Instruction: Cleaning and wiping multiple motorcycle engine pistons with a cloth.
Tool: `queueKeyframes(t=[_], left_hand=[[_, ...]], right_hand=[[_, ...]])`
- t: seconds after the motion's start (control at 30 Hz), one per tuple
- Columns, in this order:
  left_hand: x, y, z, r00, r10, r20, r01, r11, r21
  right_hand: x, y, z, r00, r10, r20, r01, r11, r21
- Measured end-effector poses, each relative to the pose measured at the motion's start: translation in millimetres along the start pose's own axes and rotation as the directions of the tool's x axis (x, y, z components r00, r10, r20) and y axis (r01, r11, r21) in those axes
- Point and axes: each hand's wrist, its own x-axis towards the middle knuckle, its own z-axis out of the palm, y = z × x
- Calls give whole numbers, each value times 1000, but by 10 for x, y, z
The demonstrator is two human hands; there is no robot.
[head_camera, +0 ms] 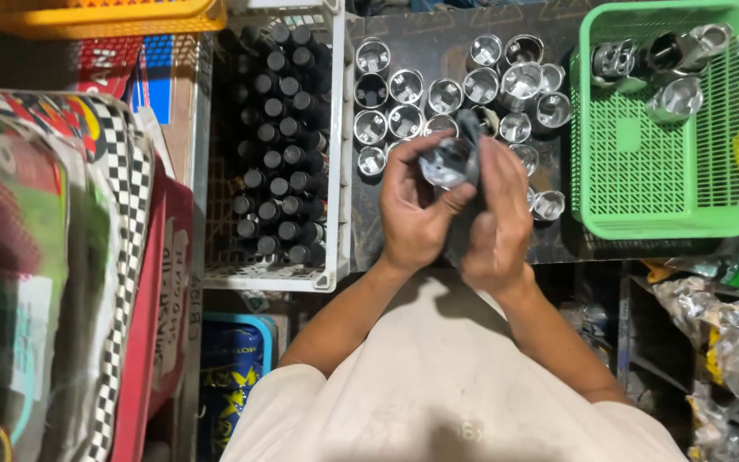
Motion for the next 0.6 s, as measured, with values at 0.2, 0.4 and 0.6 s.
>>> queueKeyframes(t=[0.2, 0.4, 0.6], left_hand=[[40, 49, -75, 999, -31, 36, 31, 999, -9], [93, 12, 44, 996, 46, 75, -48, 998, 33], [-82, -107, 336, 993, 45, 110, -53, 996, 66]], right_hand=[[-215, -29, -78, 996, 82, 21, -83, 997, 5], [-188, -6, -315, 992, 92, 87, -95, 995, 32], [46, 266, -546, 991, 98, 94, -113, 981, 159]])
